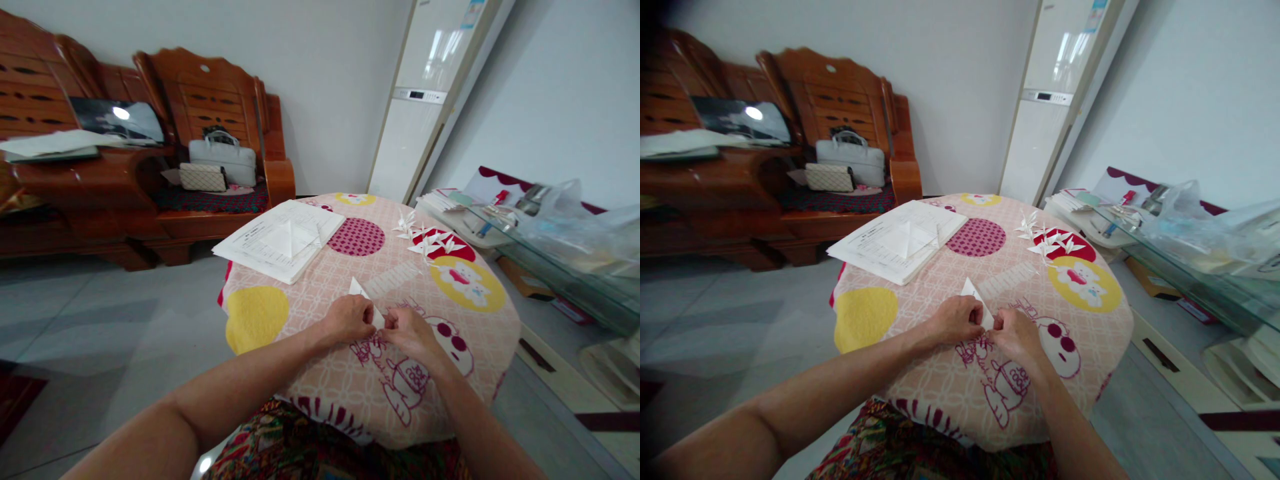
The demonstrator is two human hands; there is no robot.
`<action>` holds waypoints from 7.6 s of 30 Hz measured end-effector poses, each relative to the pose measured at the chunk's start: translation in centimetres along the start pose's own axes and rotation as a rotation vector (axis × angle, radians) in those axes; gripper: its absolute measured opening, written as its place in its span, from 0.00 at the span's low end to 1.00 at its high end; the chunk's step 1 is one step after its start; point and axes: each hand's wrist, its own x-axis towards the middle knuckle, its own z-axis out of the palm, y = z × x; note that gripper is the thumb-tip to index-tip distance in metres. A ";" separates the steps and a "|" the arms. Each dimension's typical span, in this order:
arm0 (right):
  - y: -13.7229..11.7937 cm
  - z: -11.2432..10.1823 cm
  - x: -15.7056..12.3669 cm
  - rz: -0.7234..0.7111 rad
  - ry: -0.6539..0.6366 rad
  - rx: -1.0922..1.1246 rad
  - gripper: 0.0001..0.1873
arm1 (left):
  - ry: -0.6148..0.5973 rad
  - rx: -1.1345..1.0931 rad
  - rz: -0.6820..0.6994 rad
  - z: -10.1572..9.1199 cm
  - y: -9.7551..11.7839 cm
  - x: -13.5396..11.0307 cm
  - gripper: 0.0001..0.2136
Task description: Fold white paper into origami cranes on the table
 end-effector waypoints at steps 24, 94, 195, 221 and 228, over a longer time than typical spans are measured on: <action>3.2 -1.1 -0.9 -0.030 -0.041 0.184 0.04 | -0.016 -0.179 0.134 -4.1 -6.1 -1.8 0.13; 0.7 -0.6 8.4 -0.086 -0.180 1.600 0.15 | -0.195 -0.779 0.321 -6.3 -3.8 10.1 0.29; 0.9 -0.3 8.1 -0.096 0.150 1.330 0.08 | -0.197 -0.969 0.135 -5.0 -2.9 8.9 0.17; 1.1 -0.2 8.1 -0.114 0.192 1.184 0.11 | -0.229 -0.867 0.104 -4.9 -3.1 9.0 0.21; 0.9 -0.2 8.0 -0.064 0.164 1.265 0.11 | -0.222 -0.865 0.113 -5.0 -3.1 9.1 0.21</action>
